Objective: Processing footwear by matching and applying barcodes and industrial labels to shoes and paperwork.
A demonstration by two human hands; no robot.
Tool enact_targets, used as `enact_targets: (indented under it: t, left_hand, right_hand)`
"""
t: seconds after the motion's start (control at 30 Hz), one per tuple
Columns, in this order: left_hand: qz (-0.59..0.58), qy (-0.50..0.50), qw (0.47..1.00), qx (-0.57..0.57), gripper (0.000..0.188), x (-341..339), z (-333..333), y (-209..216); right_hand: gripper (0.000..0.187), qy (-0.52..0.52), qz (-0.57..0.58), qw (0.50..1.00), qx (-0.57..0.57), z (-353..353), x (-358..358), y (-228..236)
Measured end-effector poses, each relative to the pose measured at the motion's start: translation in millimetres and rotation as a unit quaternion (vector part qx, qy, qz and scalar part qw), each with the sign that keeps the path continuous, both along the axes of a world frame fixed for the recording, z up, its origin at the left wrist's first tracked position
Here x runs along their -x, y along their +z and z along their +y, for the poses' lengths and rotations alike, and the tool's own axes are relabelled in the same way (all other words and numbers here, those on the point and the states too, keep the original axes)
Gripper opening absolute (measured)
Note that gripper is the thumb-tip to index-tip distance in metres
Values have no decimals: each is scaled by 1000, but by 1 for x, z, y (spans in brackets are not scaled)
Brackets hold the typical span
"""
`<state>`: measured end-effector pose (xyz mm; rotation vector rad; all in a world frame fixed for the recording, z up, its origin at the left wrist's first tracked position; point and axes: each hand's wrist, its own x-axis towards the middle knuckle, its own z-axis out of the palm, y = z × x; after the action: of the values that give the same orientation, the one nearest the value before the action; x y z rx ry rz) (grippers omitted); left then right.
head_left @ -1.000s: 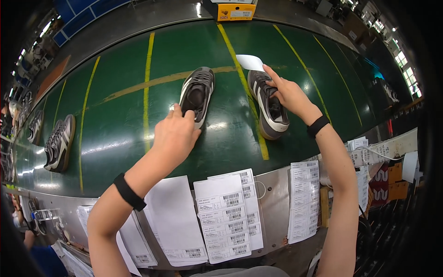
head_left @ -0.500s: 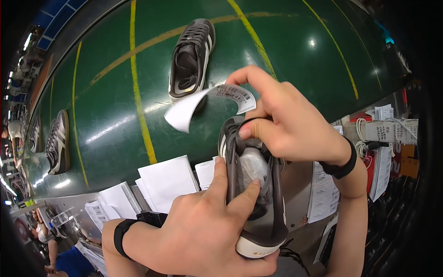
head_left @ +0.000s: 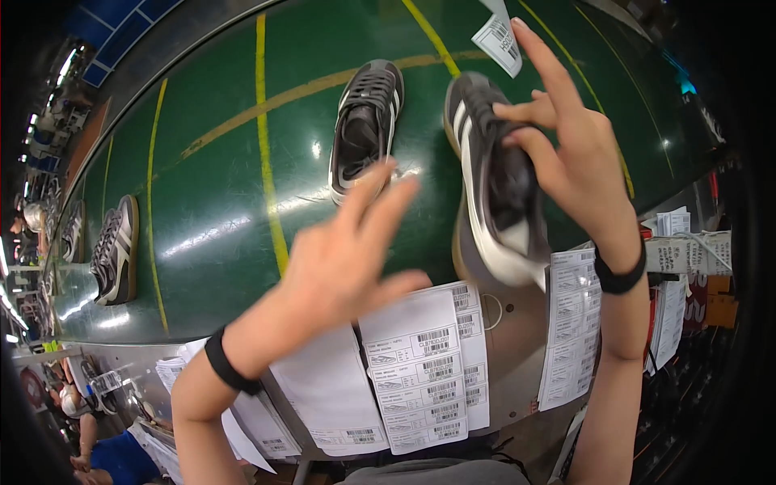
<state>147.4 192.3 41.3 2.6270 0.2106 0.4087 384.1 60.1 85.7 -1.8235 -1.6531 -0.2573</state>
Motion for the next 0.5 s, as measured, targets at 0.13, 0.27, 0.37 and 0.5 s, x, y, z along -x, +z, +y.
enact_targets:
  t: [0.13, 0.27, 0.37, 0.5]
  left_hand:
    - [84, 50, 987, -131, 55, -22, 61, -20]
    - [25, -4, 995, -99, 34, -29, 53, -23]
    - [85, -15, 993, -76, 31, -11, 6, 16]
    - [137, -104, 985, 15, 33, 36, -47, 84]
  right_hand:
    - [90, -41, 96, 990, 99, 30, -3, -23]
    - [95, 15, 69, 998, 4, 45, 33, -37]
    - [96, 85, 55, 995, -5, 47, 70, -38]
    - [82, 159, 110, 979, 70, 22, 102, -15]
